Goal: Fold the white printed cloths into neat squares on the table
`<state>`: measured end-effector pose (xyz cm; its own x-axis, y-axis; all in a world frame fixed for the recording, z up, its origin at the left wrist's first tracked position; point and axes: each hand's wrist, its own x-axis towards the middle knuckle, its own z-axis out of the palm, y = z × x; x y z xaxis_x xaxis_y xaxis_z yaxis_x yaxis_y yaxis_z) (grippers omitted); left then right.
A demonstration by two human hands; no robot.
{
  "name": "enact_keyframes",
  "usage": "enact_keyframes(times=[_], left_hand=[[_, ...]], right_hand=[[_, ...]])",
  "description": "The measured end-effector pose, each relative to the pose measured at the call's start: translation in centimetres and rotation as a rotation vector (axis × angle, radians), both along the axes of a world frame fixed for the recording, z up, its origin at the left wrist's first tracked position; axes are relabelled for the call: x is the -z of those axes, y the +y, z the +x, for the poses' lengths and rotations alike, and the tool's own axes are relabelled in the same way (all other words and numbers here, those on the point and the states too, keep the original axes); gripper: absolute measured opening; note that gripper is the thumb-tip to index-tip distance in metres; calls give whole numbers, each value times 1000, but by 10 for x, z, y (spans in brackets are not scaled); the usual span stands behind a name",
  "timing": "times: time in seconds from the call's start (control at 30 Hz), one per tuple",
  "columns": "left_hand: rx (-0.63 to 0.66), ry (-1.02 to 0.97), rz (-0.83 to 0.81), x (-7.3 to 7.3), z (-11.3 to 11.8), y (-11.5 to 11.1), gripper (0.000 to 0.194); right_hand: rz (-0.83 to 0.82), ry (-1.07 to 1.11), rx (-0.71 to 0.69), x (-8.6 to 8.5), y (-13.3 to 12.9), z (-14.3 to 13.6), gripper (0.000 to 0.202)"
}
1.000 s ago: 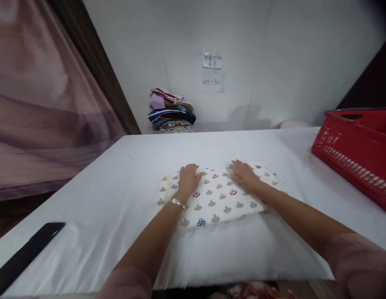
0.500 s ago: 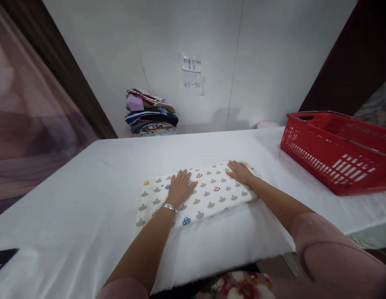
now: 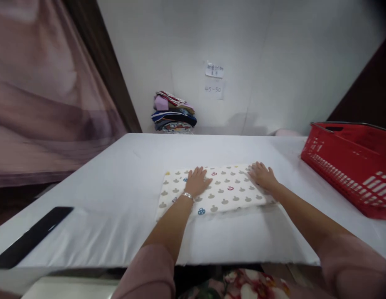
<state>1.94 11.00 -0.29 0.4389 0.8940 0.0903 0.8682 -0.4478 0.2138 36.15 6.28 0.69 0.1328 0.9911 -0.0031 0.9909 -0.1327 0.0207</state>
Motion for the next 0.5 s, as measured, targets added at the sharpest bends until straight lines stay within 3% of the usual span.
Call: enact_keyframes(times=[0.13,0.27,0.37,0.5], left_hand=[[-1,-22,-33,-6,3,-2,63],[-23,-61,-96,-22,-3,-15,64],[-25,-68,-41,-29,-28,-38,63],[-170,-21,40,-20,-72,-76,58]], right_hand=[[-7,13,-28,11,-11,2,58],[-1,22,-65,9,-18,-3,56],[70,34,-198,12,-34,-14,55],[142,72,-239,31,-66,-26,59]])
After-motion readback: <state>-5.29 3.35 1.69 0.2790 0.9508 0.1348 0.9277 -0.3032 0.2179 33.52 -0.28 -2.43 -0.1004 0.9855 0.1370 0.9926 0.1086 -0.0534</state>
